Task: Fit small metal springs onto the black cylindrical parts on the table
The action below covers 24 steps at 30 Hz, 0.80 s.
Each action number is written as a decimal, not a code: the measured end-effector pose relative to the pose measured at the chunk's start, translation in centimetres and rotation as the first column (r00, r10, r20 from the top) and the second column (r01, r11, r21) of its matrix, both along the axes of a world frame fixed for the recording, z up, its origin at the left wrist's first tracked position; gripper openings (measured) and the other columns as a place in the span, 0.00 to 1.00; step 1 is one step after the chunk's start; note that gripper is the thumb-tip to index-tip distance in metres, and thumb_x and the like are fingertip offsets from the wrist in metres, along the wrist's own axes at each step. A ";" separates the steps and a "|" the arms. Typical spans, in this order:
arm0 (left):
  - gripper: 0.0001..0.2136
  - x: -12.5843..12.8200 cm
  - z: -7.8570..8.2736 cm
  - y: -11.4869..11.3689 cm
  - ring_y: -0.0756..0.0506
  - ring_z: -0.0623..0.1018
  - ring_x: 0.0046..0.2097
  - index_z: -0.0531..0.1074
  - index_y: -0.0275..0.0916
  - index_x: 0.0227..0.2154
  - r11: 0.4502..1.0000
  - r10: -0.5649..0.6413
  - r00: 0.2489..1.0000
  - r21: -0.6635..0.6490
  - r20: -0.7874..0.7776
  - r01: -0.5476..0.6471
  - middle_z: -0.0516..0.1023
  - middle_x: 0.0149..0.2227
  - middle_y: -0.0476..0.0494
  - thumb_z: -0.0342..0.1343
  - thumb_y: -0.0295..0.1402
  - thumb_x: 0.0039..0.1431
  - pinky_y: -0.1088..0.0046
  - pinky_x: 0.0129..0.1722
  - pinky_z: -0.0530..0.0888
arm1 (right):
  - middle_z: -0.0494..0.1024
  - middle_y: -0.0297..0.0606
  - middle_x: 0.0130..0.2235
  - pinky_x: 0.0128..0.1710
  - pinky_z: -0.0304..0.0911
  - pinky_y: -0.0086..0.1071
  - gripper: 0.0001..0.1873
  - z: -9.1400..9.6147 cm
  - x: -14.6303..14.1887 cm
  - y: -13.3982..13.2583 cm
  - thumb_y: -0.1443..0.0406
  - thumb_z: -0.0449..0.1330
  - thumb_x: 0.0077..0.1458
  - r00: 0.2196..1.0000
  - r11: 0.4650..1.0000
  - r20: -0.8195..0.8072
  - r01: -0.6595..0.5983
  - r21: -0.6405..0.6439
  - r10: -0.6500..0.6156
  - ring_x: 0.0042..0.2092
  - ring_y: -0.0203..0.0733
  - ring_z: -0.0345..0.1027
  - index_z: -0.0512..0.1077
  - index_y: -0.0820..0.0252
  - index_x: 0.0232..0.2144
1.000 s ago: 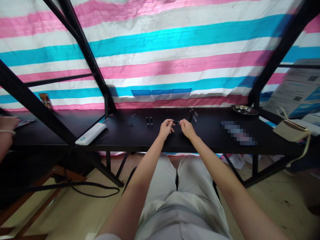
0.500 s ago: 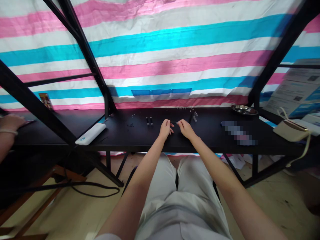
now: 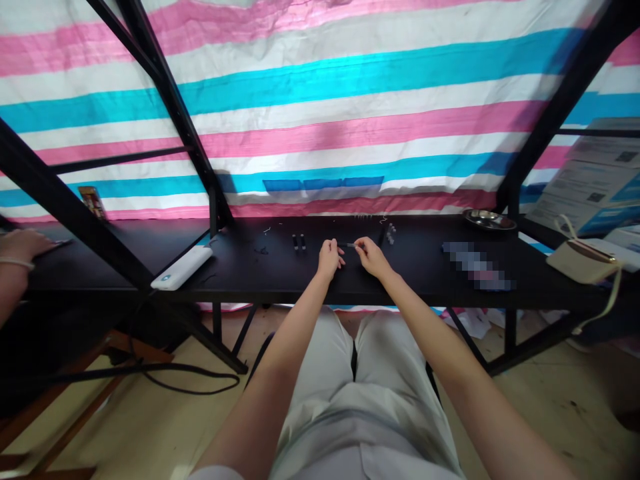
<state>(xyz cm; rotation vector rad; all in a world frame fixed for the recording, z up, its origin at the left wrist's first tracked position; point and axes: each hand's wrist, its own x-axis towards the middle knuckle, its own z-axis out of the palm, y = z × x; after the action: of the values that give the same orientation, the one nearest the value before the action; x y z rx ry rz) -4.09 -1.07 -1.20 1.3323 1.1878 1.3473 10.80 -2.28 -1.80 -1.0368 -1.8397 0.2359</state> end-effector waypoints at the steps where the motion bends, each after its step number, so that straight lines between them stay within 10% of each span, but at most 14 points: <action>1: 0.12 0.0 0.0 0.0 0.58 0.66 0.14 0.56 0.38 0.29 1.000 -0.002 1.000 0.002 0.004 0.002 0.66 0.22 0.55 0.41 0.42 0.62 0.85 0.12 0.55 | 0.70 0.41 0.37 0.37 0.61 0.33 0.12 -0.1 0.0 0.1 0.61 0.47 0.56 1.000 1.000 0.003 0.005 -0.010 -0.005 0.34 0.39 0.64 0.65 0.60 0.38; 17: 0.08 -0.3 0.1 0.1 0.57 0.63 0.13 0.58 0.38 0.29 0.994 0.095 0.995 0.050 -0.012 -0.095 0.64 0.18 0.56 0.43 0.35 0.61 0.84 0.12 0.54 | 0.70 0.43 0.36 0.37 0.58 0.34 0.11 0.8 0.1 -0.7 0.64 0.50 0.57 0.913 0.953 0.272 0.296 0.068 -0.304 0.36 0.42 0.64 0.71 0.60 0.35; 24: 0.07 -0.1 0.5 -0.5 0.58 0.66 0.16 0.64 0.35 0.28 0.983 -0.166 0.986 0.074 -0.015 0.166 0.69 0.23 0.52 0.53 0.34 0.55 0.84 0.14 0.59 | 0.71 0.40 0.35 0.37 0.59 0.32 0.11 0.7 -0.2 -0.9 0.63 0.48 0.57 0.978 0.998 0.200 0.044 0.049 -0.053 0.36 0.40 0.64 0.69 0.58 0.37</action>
<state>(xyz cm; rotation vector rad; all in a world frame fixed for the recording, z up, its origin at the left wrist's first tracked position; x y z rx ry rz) -4.20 -1.58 -0.75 1.4579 1.0162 1.2774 10.64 -3.17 -1.13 -1.1065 -1.9885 0.0615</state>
